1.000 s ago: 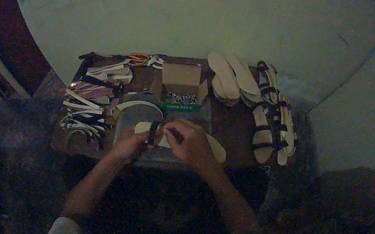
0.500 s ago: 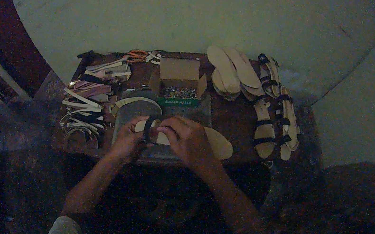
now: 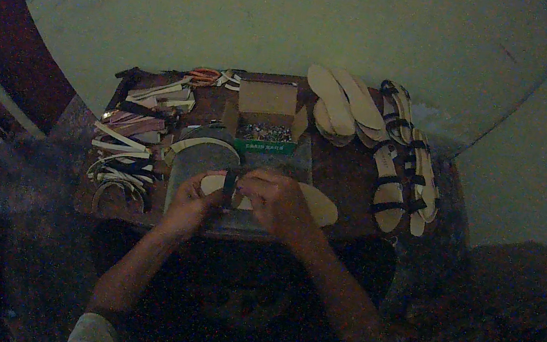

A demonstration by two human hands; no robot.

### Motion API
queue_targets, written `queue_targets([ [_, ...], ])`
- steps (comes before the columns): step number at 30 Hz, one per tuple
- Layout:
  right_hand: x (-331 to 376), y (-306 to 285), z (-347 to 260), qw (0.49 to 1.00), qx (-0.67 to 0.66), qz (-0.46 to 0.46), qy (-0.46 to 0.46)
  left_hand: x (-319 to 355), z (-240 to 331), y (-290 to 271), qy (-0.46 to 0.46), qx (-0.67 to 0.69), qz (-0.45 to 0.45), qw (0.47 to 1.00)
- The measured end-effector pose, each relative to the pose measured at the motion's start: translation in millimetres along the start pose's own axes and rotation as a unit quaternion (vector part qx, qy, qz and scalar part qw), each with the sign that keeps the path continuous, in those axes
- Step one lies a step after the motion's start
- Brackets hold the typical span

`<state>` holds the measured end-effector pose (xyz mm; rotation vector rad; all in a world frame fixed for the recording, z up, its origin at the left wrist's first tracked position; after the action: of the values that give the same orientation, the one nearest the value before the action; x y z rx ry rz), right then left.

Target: The person assembles a sandal by attaching black straps to a beige sole. They position the straps across the sole and secure them using small metal fasteners, working with materials laid out on a low table.

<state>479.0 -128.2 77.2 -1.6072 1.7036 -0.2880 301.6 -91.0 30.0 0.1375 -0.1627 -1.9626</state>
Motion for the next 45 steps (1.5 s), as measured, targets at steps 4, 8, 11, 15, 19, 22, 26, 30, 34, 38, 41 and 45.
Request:
queue_targets([
  [4, -3.9, 0.6, 3.4, 1.0, 0.01, -0.004, -0.019, 4.0, 7.4, 4.7, 0.047, -0.034, 0.014, 0.998],
  [8, -5.6, 3.1, 12.1, 1.0, -0.004, -0.003, 0.005, 10.8, 13.0, 9.9, 0.067, -0.047, 0.035, 0.996],
  [11, -7.0, 1.3, 11.4, 1.0, -0.01, -0.024, 0.018, 13.8, 21.0, 16.3, 0.105, -0.021, 0.045, 0.993],
  [15, -8.5, 4.9, 10.0, 1.0, 0.001, -0.012, 0.009, 14.4, 18.1, 10.8, 0.134, -0.062, 0.046, 0.988],
  [19, -6.7, 12.5, 9.2, 1.0, 0.013, 0.003, 0.023, 11.8, 8.7, 3.1, 0.171, -0.11, 0.053, 0.978],
  [22, -2.0, 17.3, 10.9, 0.999, -0.013, 0.041, -0.016, 13.5, 18.2, 8.8, 0.161, -0.094, 0.063, 0.98],
  [26, -2.9, 16.4, 8.5, 0.994, -0.023, 0.071, -0.077, 13.3, 14.3, 8.2, 0.152, -0.092, 0.073, 0.981],
  [30, -0.9, 18.3, 11.1, 0.996, 0.001, 0.061, -0.07, 15.0, 18.0, 8.2, 0.151, -0.1, 0.071, 0.981],
  [34, -2.4, 20.6, 8.9, 0.997, 0.009, 0.057, -0.054, 14.5, 16.1, 8.1, 0.169, -0.112, 0.073, 0.976],
  [38, 1.2, 22.7, 15.5, 0.997, -0.047, 0.048, -0.032, 15.5, 19.8, 10.0, 0.151, -0.104, 0.064, 0.981],
  [41, -0.9, 22.4, 14.0, 0.998, -0.057, 0.029, -0.021, 14.4, 13.3, 8.8, 0.145, -0.065, 0.064, 0.985],
  [45, -0.9, 20.3, 9.9, 0.998, -0.06, 0.031, -0.002, 15.2, 12.7, 9.4, 0.163, -0.075, 0.069, 0.981],
])
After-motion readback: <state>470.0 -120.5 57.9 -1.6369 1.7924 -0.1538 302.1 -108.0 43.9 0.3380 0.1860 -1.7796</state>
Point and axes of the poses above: each hand's wrist, its own x-axis away from the middle knuckle, its own y-axis out of the palm, z = x × y, the point moved 2 cm from there along -x, towards the middle knuckle, and after that the axes turned 15 degrees about y, right-handed, at the moved point
